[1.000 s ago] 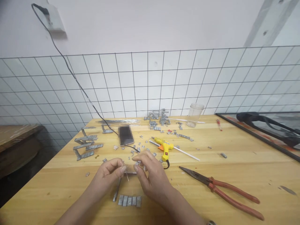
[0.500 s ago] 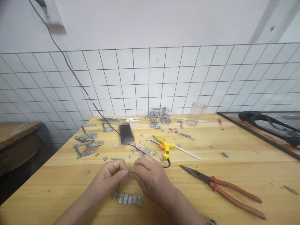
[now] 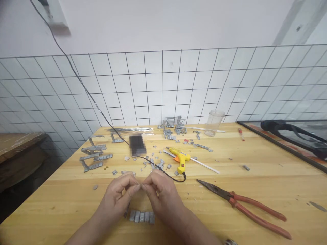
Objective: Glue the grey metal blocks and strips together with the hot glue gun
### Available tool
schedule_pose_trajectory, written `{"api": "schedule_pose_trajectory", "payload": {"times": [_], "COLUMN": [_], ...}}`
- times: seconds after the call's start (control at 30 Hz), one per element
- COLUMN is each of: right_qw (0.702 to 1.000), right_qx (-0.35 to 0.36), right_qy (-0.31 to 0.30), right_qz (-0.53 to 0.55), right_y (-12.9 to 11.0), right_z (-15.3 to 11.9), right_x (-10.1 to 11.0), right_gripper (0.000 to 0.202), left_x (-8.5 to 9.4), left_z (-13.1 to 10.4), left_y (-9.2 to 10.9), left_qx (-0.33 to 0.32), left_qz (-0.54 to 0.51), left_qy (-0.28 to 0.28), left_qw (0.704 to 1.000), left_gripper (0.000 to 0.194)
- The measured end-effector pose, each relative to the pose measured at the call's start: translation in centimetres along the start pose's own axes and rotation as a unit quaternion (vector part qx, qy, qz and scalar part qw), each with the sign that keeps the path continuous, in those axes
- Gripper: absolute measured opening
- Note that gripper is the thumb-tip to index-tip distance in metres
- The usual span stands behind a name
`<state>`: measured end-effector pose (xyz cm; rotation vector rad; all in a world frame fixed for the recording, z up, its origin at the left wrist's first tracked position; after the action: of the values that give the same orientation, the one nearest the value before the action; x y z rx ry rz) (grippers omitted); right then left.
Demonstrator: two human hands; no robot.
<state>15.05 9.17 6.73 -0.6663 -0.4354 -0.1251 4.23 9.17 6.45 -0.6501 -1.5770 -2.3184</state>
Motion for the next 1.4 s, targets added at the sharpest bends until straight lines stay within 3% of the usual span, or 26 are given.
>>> {"api": "schedule_pose_trajectory", "payload": {"times": [0.23, 0.33, 0.4, 0.5, 0.63, 0.77, 1.03, 1.23, 1.33, 1.4], "right_qw": [0.982, 0.962, 0.949, 0.938, 0.935, 0.936, 0.932, 0.969, 0.999, 0.991], "right_qx": [-0.158, -0.221, -0.249, -0.267, -0.262, -0.256, -0.268, -0.176, -0.01, 0.106], "right_qy": [0.006, 0.012, 0.02, 0.03, 0.053, 0.061, 0.017, 0.046, 0.018, -0.024], "right_qz": [0.105, 0.163, 0.191, 0.22, 0.232, 0.232, 0.243, 0.168, 0.037, -0.082], "right_y": [2.8, 4.1, 4.8, 5.3, 5.4, 5.5, 5.3, 4.2, 1.0, -1.4], "right_z": [-0.9, -1.6, -1.9, -1.9, -1.6, -1.5, -1.9, -1.1, 0.0, 0.2], "right_x": [-0.9, -2.0, -2.4, -2.3, -0.7, 0.1, -2.2, -0.3, 0.7, 0.4], "right_gripper": [0.018, 0.018, 0.02, 0.023, 0.032, 0.036, 0.023, 0.018, 0.025, 0.031], "left_x": [-0.1, -0.3, -0.2, -0.4, -1.2, -1.3, -1.9, -2.0, -2.3, -2.6], "left_z": [-0.7, -0.8, -0.2, 0.7, 0.8, 0.7, 0.6, 0.6, 0.5, 0.4], "left_y": [1.9, 1.6, 0.6, -2.2, -4.6, -5.0, -4.9, -5.3, -5.3, -5.2], "left_qx": [-0.13, -0.143, -0.093, 0.056, 0.204, 0.242, 0.247, 0.259, 0.262, 0.259], "left_qz": [0.093, 0.116, 0.085, -0.031, -0.193, -0.244, -0.237, -0.289, -0.333, -0.35], "left_qy": [0.029, 0.03, 0.022, -0.015, -0.058, -0.06, -0.093, -0.099, -0.117, -0.131], "left_qw": [0.987, 0.983, 0.992, 0.998, 0.958, 0.937, 0.935, 0.916, 0.898, 0.891], "left_gripper": [0.019, 0.018, 0.02, 0.023, 0.029, 0.033, 0.032, 0.035, 0.036, 0.036]}}
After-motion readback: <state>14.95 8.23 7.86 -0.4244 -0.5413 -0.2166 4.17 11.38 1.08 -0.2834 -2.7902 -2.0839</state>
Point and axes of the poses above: each hand's wrist, its own z-axis towards the middle knuckle, its own x-axis out of the back of the hand, y = z × x, the point moved 10 cm from there along z, towards the middle knuckle, and after that the axes turned 11 degrees about x, right-handed, at the moved point
